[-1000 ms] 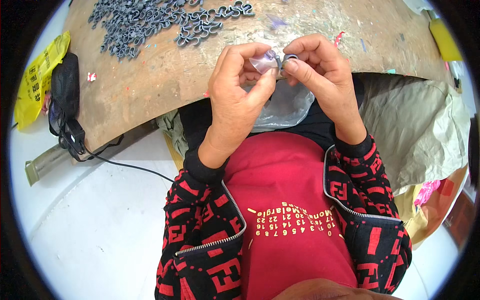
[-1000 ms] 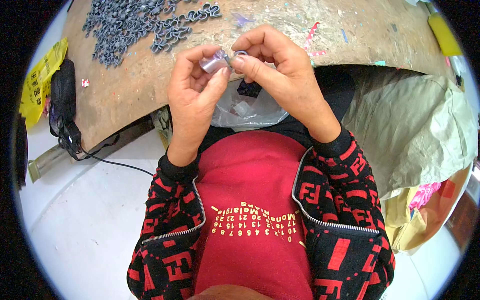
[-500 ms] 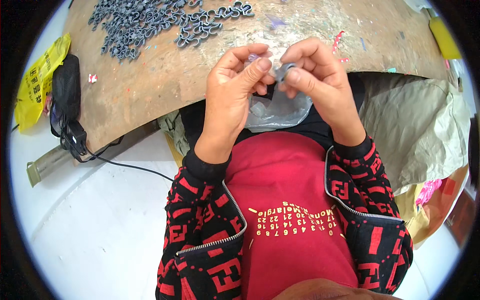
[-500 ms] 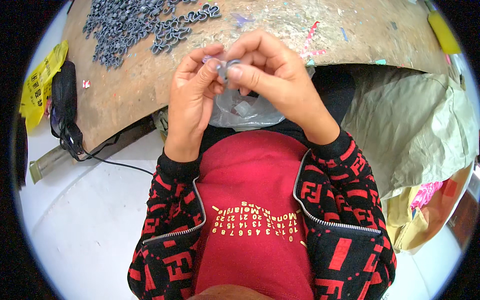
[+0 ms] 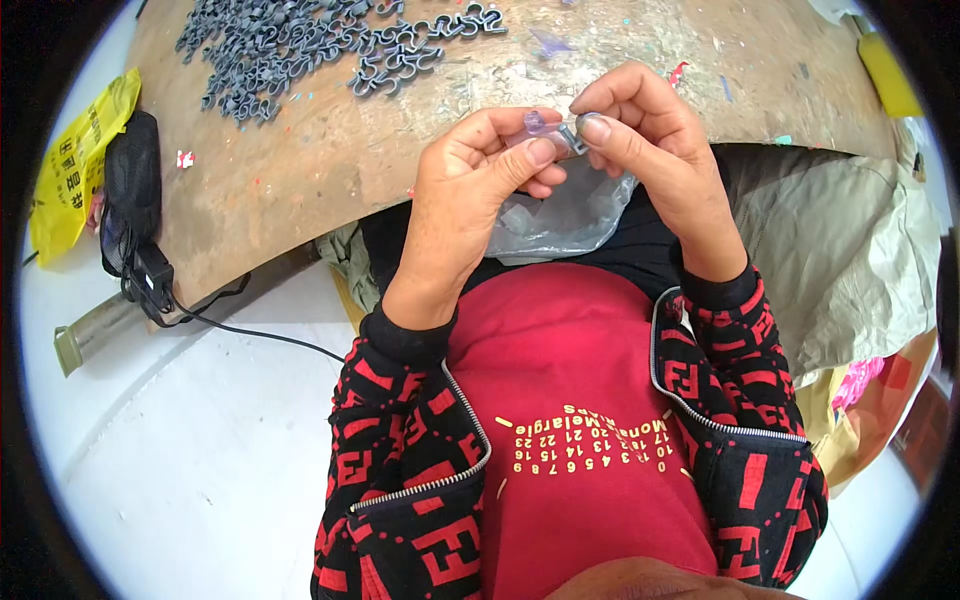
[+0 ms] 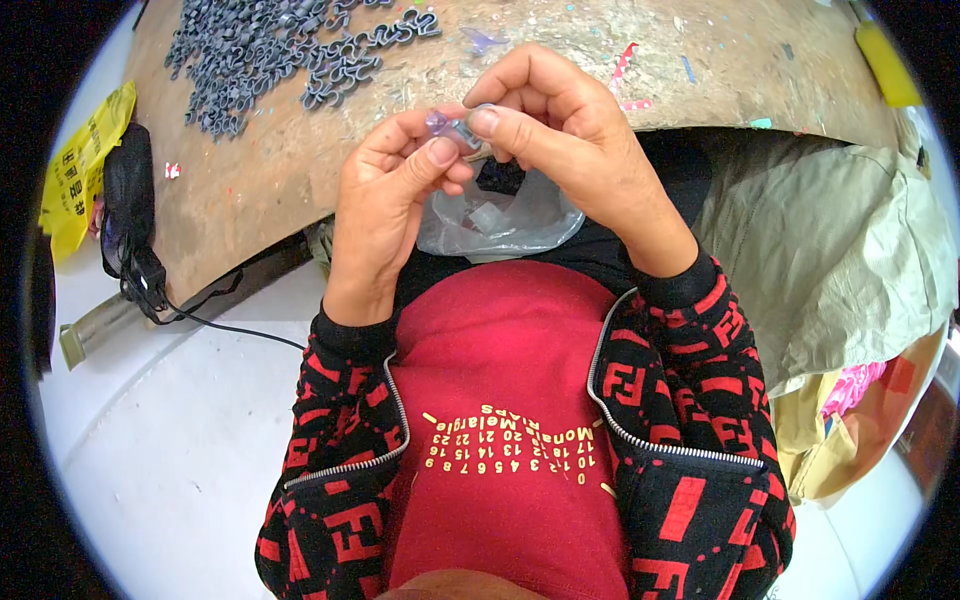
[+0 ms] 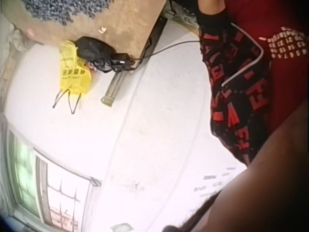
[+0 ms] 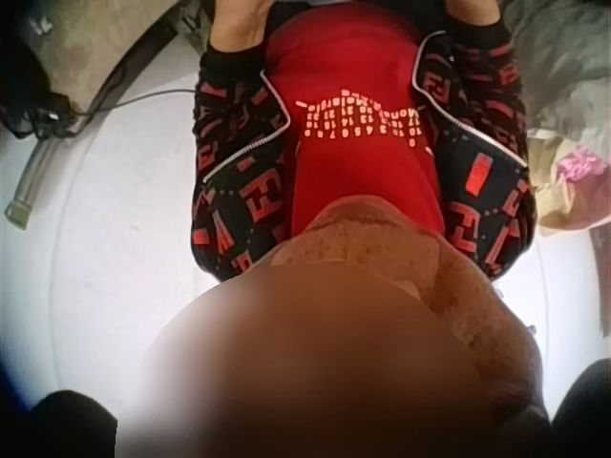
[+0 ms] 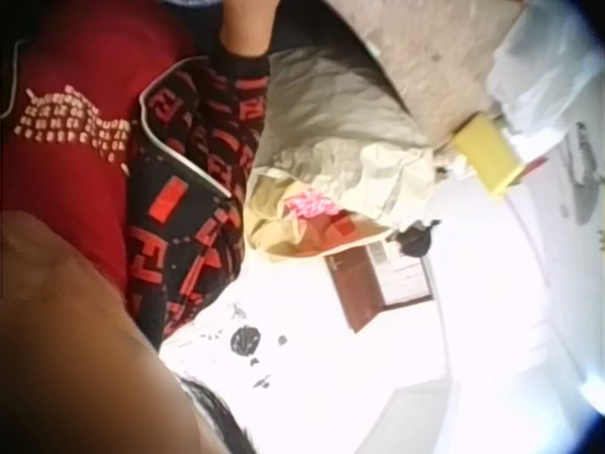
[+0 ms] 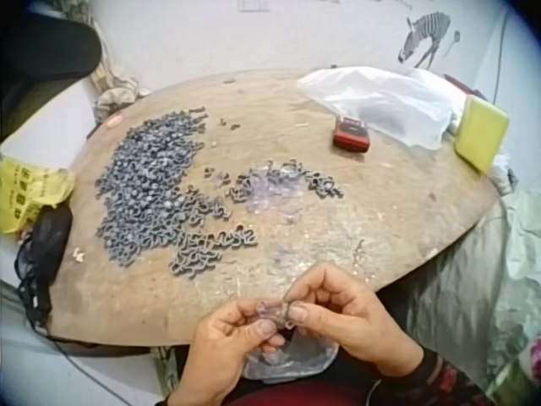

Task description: Manually placing small grey plastic components into individual plastic bags and grouping them.

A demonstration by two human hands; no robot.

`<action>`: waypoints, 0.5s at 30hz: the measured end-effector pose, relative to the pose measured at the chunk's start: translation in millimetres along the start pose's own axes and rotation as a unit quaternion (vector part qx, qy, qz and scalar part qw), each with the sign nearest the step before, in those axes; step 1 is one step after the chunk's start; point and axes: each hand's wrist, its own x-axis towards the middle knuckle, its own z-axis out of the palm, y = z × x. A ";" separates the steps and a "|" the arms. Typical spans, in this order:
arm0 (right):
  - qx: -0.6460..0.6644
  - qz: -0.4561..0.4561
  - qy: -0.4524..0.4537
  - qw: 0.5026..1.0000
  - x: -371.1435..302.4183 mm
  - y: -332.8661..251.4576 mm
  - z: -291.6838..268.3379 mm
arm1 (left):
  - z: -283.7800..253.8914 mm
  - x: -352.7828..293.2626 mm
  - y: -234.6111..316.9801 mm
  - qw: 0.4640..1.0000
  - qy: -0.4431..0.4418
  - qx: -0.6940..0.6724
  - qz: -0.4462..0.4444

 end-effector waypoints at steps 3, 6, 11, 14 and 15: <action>-0.013 0.019 -0.023 0.999 2.1 -5.1 -1.8 | -0.3 -1.5 -1.0 1.000 -0.006 0.015 -0.005; -0.039 0.024 -0.032 0.998 3.6 -4.7 -3.9 | -0.8 -2.6 -1.2 0.999 -0.005 0.040 -0.003; -0.072 0.012 -0.028 0.997 5.8 -4.5 -5.2 | -0.5 -3.5 -1.3 0.996 0.012 0.086 -0.011; -0.075 -0.005 -0.008 0.997 8.3 -5.2 -8.2 | -5.7 -1.9 -1.5 0.997 0.002 0.052 -0.056; -0.064 -0.003 0.006 0.998 9.0 -6.2 -8.4 | -8.1 -1.7 -2.3 0.997 -0.013 0.004 -0.074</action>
